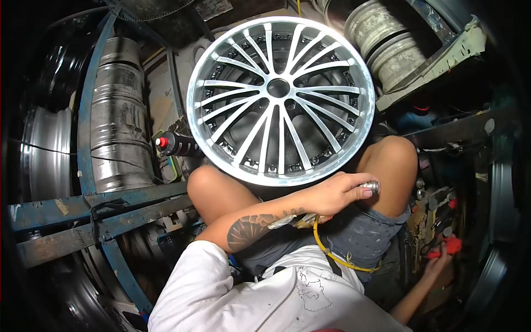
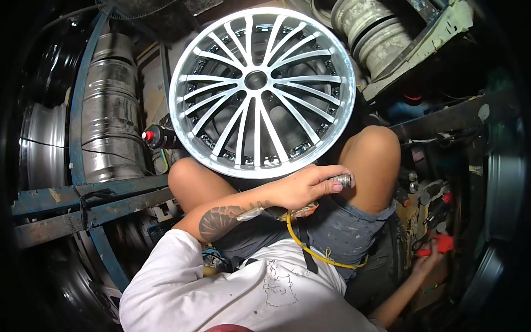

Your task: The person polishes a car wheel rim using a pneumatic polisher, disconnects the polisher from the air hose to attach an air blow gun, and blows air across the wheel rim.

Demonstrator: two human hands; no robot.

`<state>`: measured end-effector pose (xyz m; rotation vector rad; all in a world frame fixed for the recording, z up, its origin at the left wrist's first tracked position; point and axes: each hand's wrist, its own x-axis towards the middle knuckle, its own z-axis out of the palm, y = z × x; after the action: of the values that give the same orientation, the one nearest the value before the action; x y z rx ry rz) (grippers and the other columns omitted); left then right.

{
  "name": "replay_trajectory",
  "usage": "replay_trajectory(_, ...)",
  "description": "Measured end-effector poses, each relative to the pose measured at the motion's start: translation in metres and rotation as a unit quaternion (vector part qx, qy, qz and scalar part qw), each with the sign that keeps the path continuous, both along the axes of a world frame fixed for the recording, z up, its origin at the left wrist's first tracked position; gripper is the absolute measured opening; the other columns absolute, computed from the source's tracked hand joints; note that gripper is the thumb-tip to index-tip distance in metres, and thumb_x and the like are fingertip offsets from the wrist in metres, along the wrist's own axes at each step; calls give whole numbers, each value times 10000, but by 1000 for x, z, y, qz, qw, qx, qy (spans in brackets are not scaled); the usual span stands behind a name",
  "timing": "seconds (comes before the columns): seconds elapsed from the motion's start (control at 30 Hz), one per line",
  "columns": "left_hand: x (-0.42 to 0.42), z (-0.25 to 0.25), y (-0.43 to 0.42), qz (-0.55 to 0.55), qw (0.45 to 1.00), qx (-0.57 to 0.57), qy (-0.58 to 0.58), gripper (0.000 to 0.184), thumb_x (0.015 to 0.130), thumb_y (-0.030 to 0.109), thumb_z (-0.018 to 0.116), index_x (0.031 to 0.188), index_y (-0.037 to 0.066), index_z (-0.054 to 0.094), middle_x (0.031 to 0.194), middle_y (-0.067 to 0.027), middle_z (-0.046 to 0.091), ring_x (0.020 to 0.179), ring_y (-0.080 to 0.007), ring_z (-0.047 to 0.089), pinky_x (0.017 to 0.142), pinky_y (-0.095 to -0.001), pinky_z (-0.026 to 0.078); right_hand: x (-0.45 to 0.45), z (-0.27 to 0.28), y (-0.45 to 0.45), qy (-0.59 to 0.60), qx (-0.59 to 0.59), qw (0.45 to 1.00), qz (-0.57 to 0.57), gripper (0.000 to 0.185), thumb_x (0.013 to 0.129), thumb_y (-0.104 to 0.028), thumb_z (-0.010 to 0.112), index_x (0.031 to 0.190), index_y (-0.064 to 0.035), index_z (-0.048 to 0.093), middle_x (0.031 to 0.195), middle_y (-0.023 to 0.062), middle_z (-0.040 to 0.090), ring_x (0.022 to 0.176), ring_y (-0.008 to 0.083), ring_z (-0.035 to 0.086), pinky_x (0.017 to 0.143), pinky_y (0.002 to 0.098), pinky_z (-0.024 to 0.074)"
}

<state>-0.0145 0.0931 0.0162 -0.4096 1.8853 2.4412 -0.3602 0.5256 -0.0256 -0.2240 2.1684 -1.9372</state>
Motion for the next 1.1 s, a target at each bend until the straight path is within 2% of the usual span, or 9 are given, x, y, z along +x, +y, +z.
replay_trajectory(0.03,-2,-10,3,9,1000,-19,15,301,1066,273,460,1293,87,527,847,-68,607,549,-97,560,532,-267,483,25,-1,-16,-85,-76,993,11,449,942,-47,604,1373,-29,481,807,-23,535,604,48,434,513,206,376)
replay_trajectory(0.13,-1,-4,7,2,996,77,-54,282,1056,239,468,1285,88,536,937,-43,616,700,-79,575,602,-265,483,93,37,-86,-183,-225,948,132,308,1057,-267,479,1263,-38,487,762,16,501,529,66,407,445,207,349)
replay_trajectory(0.17,0,-7,11,3,993,106,-56,284,1053,242,474,1279,82,538,953,-33,617,718,-71,563,606,-252,468,98,51,-111,-210,-319,892,242,324,1071,-295,433,1260,-35,476,860,52,524,517,73,405,400,203,353)
replay_trajectory(0.23,-2,-21,20,24,995,96,-11,315,1048,288,485,1273,74,537,876,0,582,624,-47,474,538,-207,380,118,95,-177,-219,-407,864,200,359,1086,-275,354,1290,8,440,1376,196,472,504,89,406,340,222,373)
replay_trajectory(0.37,5,5,18,22,990,135,18,443,1023,432,525,1278,70,541,669,84,346,555,-21,281,504,-199,214,123,111,-276,-319,-559,737,204,187,1060,-161,442,1149,2,471,1114,98,528,545,82,456,424,191,424)
replay_trajectory(0.53,16,13,17,49,990,110,72,447,1018,427,541,1260,51,551,688,77,397,561,-22,300,509,-202,224,147,88,-319,-424,-548,680,239,180,1056,-192,480,1024,-16,495,888,39,533,526,62,437,421,183,399)
replay_trajectory(0.8,26,10,16,74,992,49,94,385,1025,352,548,1238,31,553,711,50,471,580,-31,376,525,-215,296,183,100,-341,-273,-495,809,163,177,1067,-186,446,1081,-14,484,995,86,510,497,54,388,370,179,342)
replay_trajectory(0.93,34,18,6,84,986,-123,75,291,1012,204,567,1226,7,567,794,-118,643,663,-211,612,640,-303,478,201,112,-346,-118,-432,870,207,175,1060,-227,480,1127,-72,529,1032,47,538,485,36,363,353,176,286)
replay_trajectory(1.1,42,24,9,136,973,-150,107,216,1008,162,553,1165,15,545,754,-167,638,643,-322,646,597,-358,478,223,110,-362,-107,-419,871,233,180,1062,-217,469,1158,-80,535,1037,53,537,465,21,346,336,174,268)
